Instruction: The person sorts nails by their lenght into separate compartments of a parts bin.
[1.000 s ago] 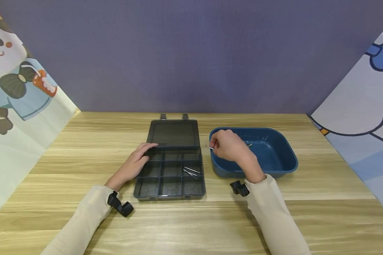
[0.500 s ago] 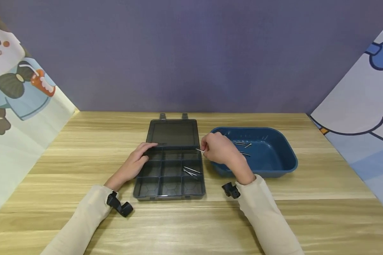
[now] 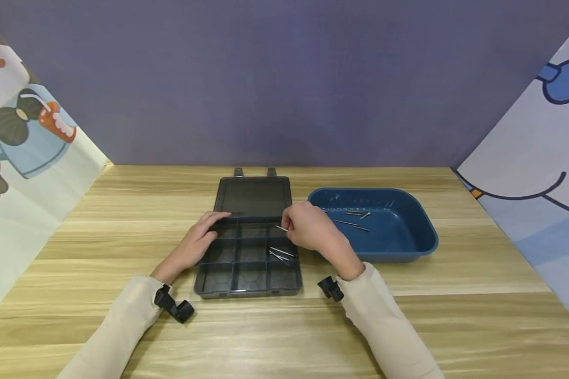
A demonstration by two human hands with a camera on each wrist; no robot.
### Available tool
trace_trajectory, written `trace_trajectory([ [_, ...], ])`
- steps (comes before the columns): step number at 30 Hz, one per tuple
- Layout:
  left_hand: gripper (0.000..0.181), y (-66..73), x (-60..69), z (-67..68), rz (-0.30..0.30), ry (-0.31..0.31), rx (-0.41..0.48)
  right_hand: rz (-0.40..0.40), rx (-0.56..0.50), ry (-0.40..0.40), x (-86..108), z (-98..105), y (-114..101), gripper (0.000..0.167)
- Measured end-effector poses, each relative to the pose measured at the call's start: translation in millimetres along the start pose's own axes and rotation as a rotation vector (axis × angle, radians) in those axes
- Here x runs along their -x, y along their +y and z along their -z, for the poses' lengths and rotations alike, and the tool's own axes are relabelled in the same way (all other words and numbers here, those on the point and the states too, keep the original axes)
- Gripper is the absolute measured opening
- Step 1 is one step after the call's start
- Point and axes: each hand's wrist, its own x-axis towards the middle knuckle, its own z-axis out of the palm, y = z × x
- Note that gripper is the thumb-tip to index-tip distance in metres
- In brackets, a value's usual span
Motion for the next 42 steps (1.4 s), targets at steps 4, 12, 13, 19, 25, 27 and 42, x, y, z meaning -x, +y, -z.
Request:
trace_trajectory([
  [4, 0.049, 0.4, -0.1, 0.4, -0.001, 0.006, -0.003, -0.003, 0.018, 0.004, -2.4, -5, -4, 0.008],
  [12, 0.048, 1.0, -0.4, 0.2, 0.003, 0.003, 0.001, -0.02, 0.023, -0.004, -4.4, -13, -12, 0.008],
  [13, 0.048, 0.6, -0.5, 0.1, 0.0, 0.005, 0.0, -0.028, 0.024, -0.007, -4.6, -14, -13, 0.008],
  [19, 0.049, -0.2, -0.6, -0.5, -0.007, 0.011, -0.003, -0.039, 0.048, -0.027, -5.2, -21, -15, 0.007],
  [25, 0.049, 0.1, -0.3, -0.4, -0.007, 0.012, 0.0, -0.055, 0.052, -0.045, -4.7, -24, -17, 0.008],
  [27, 0.049, 0.5, 0.1, 0.0, -0.002, 0.01, 0.003, -0.068, 0.046, -0.051, -4.2, -25, -18, 0.008],
  [42, 0.05, 0.8, -0.1, 0.4, 0.01, 0.001, 0.007, -0.11, 0.012, -0.097, -5.1, -24, -18, 0.01],
])
